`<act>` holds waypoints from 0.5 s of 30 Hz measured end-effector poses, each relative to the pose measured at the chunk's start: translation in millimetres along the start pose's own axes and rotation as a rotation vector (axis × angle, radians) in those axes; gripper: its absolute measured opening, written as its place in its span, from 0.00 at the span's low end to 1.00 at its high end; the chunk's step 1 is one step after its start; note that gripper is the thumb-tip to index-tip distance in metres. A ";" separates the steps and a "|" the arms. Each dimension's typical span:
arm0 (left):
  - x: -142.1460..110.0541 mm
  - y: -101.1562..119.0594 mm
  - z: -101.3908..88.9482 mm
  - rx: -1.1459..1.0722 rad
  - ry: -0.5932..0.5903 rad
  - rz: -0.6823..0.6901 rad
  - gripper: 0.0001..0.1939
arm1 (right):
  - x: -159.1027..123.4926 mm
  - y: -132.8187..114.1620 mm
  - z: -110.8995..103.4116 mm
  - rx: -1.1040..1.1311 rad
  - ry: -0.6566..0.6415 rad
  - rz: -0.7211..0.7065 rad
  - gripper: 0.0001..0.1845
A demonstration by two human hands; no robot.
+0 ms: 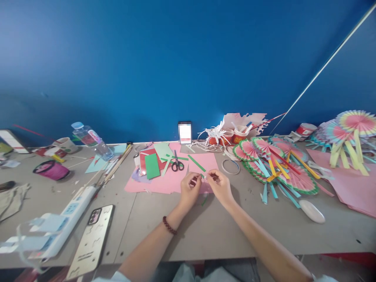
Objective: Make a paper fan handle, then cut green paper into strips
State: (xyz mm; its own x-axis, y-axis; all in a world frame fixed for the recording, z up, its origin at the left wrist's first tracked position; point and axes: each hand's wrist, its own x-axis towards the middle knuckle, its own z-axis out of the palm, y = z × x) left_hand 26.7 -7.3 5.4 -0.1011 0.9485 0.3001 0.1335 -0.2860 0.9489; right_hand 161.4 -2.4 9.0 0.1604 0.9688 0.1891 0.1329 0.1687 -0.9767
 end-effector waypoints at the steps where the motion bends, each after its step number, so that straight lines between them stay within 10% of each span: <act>1: 1.6 -0.7 -0.6 -0.051 0.019 -0.040 0.08 | 1.0 1.4 -0.2 0.033 0.001 0.023 0.12; 15: 32.8 -16.0 -21.1 -0.836 0.286 -0.598 0.12 | 10.1 -2.0 -3.8 0.455 0.149 0.269 0.15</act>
State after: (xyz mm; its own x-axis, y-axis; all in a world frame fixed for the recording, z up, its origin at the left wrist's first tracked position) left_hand 0.5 25.5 2.1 -0.1689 0.9296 -0.3276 -0.7222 0.1095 0.6830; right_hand 166.5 6.4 13.2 0.2712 0.9580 -0.0929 -0.3629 0.0123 -0.9318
